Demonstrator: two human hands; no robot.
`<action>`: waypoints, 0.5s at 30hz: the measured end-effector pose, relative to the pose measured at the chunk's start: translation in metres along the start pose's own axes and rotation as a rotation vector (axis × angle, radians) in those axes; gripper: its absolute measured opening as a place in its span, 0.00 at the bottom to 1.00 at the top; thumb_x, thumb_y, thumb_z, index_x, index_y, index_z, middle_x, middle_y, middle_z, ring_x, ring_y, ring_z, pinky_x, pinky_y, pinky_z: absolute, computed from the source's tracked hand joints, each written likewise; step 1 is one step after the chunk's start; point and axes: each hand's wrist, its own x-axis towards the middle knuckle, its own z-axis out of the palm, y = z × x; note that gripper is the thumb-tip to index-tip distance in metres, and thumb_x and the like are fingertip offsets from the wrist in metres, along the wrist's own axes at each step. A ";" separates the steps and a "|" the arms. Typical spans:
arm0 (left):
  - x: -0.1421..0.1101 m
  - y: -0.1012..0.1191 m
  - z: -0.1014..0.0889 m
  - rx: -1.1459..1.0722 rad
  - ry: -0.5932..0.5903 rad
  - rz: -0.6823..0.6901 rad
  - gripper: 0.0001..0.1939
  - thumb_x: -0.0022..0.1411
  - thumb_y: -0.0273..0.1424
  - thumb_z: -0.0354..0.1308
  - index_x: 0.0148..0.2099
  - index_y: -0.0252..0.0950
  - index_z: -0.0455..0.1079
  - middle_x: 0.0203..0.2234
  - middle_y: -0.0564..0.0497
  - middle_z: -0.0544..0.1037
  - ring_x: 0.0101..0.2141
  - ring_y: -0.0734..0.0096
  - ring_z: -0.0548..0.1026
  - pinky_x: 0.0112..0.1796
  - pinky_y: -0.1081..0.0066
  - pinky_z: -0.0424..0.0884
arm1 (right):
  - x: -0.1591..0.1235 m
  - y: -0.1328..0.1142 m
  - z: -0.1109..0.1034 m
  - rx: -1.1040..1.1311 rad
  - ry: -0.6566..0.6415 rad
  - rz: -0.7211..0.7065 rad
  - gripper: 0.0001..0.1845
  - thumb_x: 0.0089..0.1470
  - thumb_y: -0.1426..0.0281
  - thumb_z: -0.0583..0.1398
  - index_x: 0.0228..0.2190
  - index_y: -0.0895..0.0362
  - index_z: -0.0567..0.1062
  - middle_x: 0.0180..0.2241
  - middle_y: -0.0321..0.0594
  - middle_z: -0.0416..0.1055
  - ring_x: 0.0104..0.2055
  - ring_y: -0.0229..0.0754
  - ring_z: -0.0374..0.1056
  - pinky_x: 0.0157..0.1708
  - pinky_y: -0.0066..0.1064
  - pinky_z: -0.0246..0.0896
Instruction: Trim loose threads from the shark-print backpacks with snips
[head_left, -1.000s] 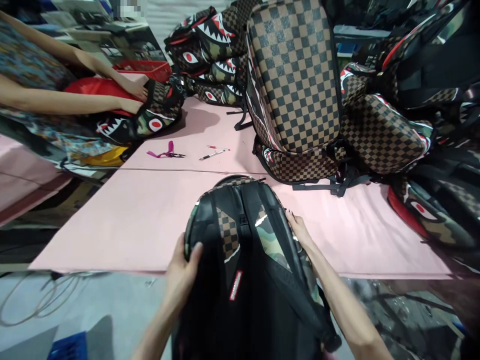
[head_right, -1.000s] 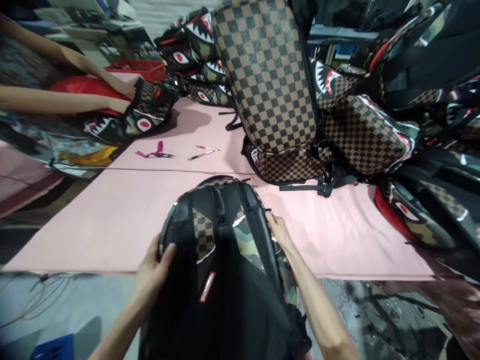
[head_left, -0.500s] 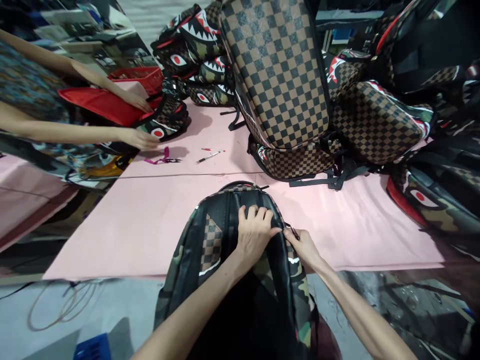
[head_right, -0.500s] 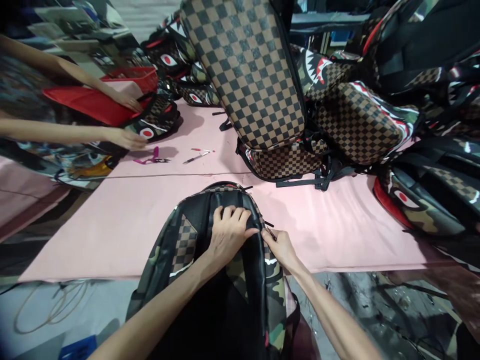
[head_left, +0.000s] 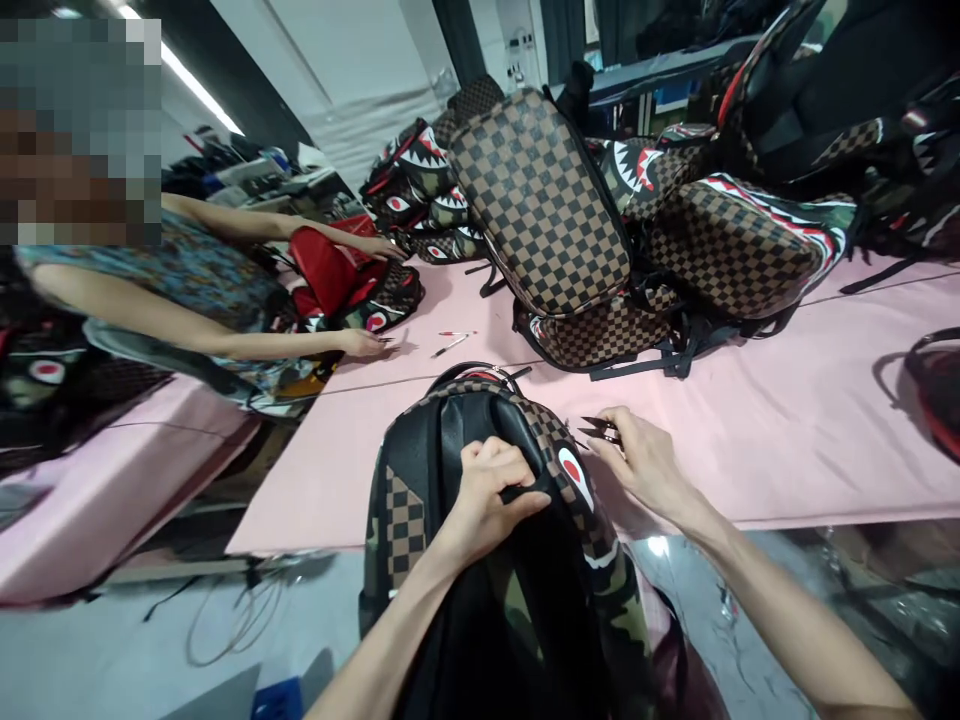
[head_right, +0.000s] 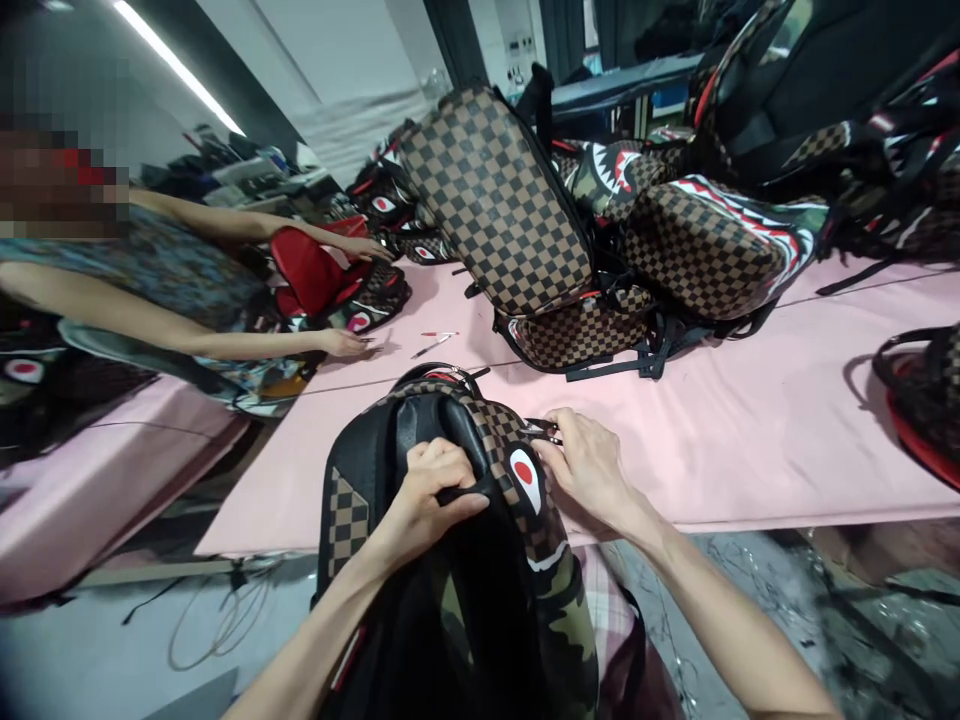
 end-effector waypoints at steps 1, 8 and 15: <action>-0.005 0.003 -0.002 0.002 0.023 -0.009 0.17 0.56 0.41 0.56 0.22 0.36 0.64 0.22 0.54 0.70 0.32 0.69 0.62 0.40 0.64 0.52 | 0.001 -0.006 -0.002 -0.008 0.023 -0.082 0.13 0.58 0.63 0.53 0.41 0.56 0.70 0.36 0.41 0.73 0.38 0.41 0.67 0.38 0.32 0.55; -0.018 0.012 -0.005 0.010 0.088 -0.017 0.15 0.54 0.40 0.56 0.22 0.36 0.64 0.22 0.54 0.70 0.32 0.69 0.62 0.39 0.64 0.52 | 0.010 -0.024 0.000 -0.107 0.108 -0.374 0.10 0.58 0.66 0.55 0.37 0.54 0.75 0.32 0.37 0.73 0.35 0.39 0.64 0.37 0.35 0.44; -0.024 0.020 -0.006 0.008 0.097 0.011 0.14 0.54 0.39 0.57 0.23 0.35 0.64 0.22 0.55 0.69 0.32 0.70 0.62 0.39 0.65 0.52 | 0.011 -0.037 0.000 -0.194 0.139 -0.427 0.07 0.55 0.68 0.57 0.35 0.54 0.75 0.31 0.36 0.73 0.35 0.39 0.62 0.37 0.36 0.40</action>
